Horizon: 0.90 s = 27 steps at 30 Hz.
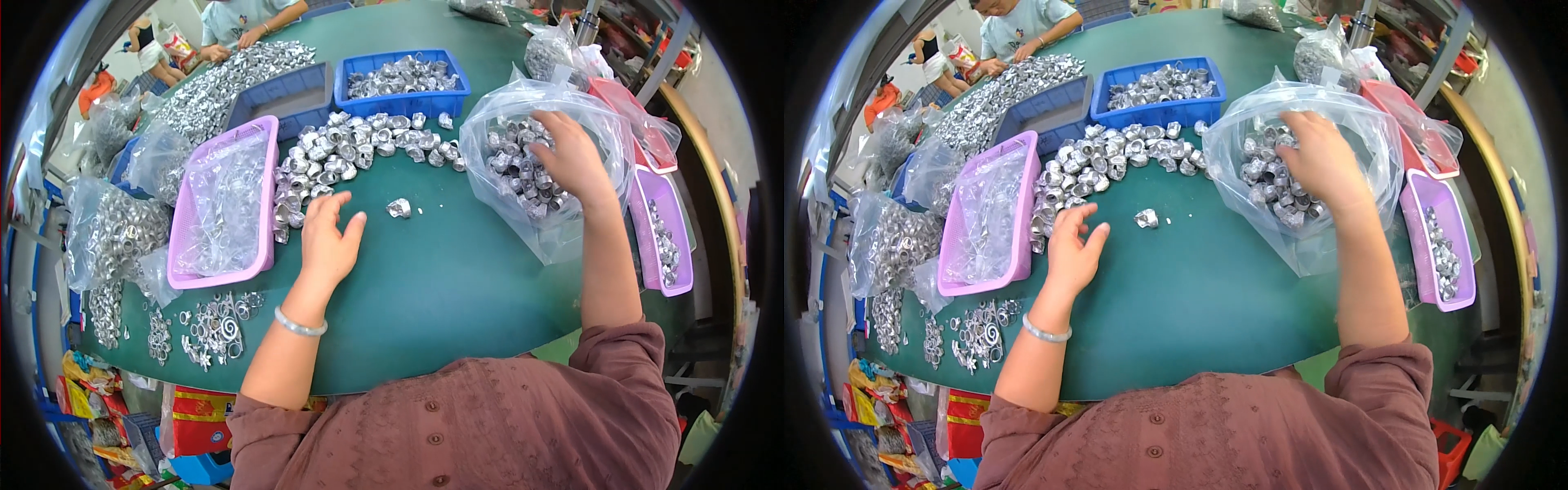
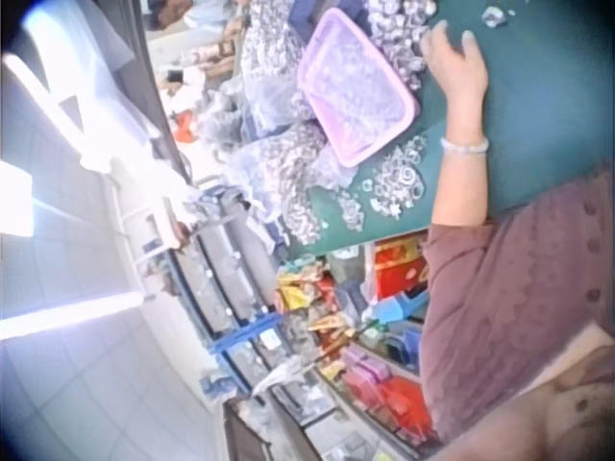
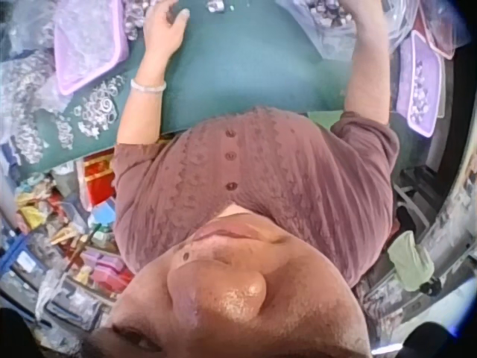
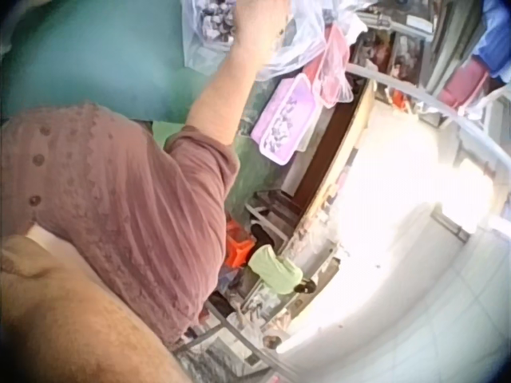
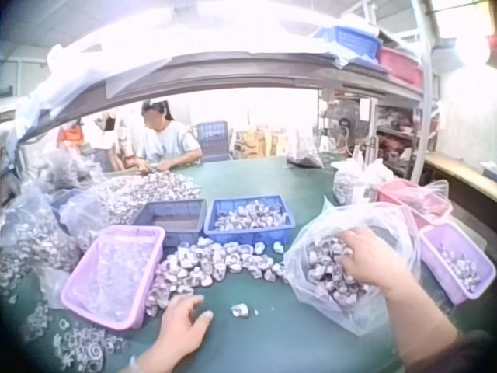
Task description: The person assembles small metal components and rings by hand, picking them from bins and bags on a green worktable and joining them together.
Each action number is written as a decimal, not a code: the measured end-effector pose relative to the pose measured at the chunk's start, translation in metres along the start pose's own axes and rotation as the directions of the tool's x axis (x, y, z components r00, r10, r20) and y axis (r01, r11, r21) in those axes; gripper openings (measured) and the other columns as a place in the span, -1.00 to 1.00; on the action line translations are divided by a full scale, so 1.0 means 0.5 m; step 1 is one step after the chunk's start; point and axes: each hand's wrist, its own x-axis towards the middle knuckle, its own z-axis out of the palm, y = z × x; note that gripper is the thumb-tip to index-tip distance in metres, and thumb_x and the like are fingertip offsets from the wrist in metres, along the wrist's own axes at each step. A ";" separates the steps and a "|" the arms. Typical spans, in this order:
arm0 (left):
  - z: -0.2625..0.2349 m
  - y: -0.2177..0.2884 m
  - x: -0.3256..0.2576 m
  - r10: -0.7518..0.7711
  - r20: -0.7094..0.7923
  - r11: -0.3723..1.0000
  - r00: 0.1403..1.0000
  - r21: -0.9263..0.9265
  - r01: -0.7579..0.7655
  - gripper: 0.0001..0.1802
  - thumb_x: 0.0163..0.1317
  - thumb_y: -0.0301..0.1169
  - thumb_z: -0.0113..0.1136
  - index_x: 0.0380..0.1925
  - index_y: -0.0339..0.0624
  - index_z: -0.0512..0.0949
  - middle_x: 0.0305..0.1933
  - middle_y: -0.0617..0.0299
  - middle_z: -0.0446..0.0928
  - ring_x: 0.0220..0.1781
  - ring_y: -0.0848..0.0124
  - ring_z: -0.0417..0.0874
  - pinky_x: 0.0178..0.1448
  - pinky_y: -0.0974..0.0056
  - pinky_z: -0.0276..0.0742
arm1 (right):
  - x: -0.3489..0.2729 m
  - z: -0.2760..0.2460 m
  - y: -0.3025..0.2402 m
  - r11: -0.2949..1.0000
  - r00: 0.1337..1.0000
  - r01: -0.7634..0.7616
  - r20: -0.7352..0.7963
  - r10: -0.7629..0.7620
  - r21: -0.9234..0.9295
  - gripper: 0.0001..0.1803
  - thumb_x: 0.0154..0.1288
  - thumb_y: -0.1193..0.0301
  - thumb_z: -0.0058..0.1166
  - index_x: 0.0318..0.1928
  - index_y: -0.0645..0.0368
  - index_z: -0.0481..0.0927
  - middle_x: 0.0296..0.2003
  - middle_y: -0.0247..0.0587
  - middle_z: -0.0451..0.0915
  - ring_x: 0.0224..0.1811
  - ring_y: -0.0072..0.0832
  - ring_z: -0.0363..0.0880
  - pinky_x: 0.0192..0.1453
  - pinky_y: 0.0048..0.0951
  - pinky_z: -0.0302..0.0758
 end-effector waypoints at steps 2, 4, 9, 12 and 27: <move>0.000 -0.016 0.039 0.186 -0.102 0.966 0.977 0.203 -0.163 -0.51 -0.05 -0.39 0.23 -0.06 -0.26 0.41 0.01 -0.06 0.34 0.06 0.02 0.34 0.15 0.08 0.25 | 0.036 0.022 -0.066 0.979 0.994 0.098 0.027 -0.104 0.181 -0.61 0.04 0.41 0.08 -0.06 0.22 0.47 -0.11 0.01 0.50 -0.02 -0.12 0.44 0.07 -0.24 0.36; 0.003 -0.031 0.093 0.259 -0.188 0.908 0.947 0.383 -0.172 -0.46 -0.06 -0.36 0.25 -0.01 -0.22 0.39 0.10 -0.12 0.29 0.15 -0.02 0.30 0.18 0.07 0.23 | 0.086 0.062 -0.153 0.914 0.966 0.209 0.075 -0.249 0.349 -0.62 0.05 0.40 0.07 -0.08 0.26 0.48 -0.11 0.02 0.51 -0.03 -0.11 0.45 0.07 -0.26 0.37; 0.004 -0.035 0.209 -0.054 -0.179 0.804 0.982 0.576 0.149 -0.26 0.05 0.02 0.10 0.20 -0.09 0.22 0.28 -0.08 0.12 0.32 -0.04 0.07 0.32 -0.07 -0.06 | 0.217 0.199 -0.288 0.898 0.882 0.214 0.319 -0.347 0.385 -0.58 0.02 0.34 0.10 -0.06 0.22 0.51 -0.16 0.05 0.54 -0.09 -0.12 0.51 0.03 -0.27 0.41; 0.015 0.003 0.245 -0.294 -0.081 0.721 0.952 0.635 0.277 -0.19 0.04 0.26 -0.09 0.25 0.12 0.17 0.33 0.02 0.08 0.33 -0.02 0.07 0.32 -0.08 -0.04 | 0.259 0.263 -0.299 0.930 0.921 0.094 0.323 -0.216 0.356 -0.56 0.14 0.16 0.00 0.04 -0.04 0.47 -0.02 -0.05 0.47 0.03 -0.13 0.44 0.09 -0.23 0.38; -0.014 0.036 0.156 -0.259 0.167 0.770 0.951 0.631 0.099 -0.32 -0.01 0.16 0.05 0.09 0.09 0.38 0.14 0.16 0.34 0.09 0.04 0.39 0.16 -0.03 0.25 | 0.176 0.276 -0.304 0.935 0.825 0.215 0.460 -0.329 0.283 -0.59 0.29 0.07 -0.34 0.03 -0.16 0.46 0.04 -0.16 0.36 0.11 -0.09 0.26 0.15 0.00 0.24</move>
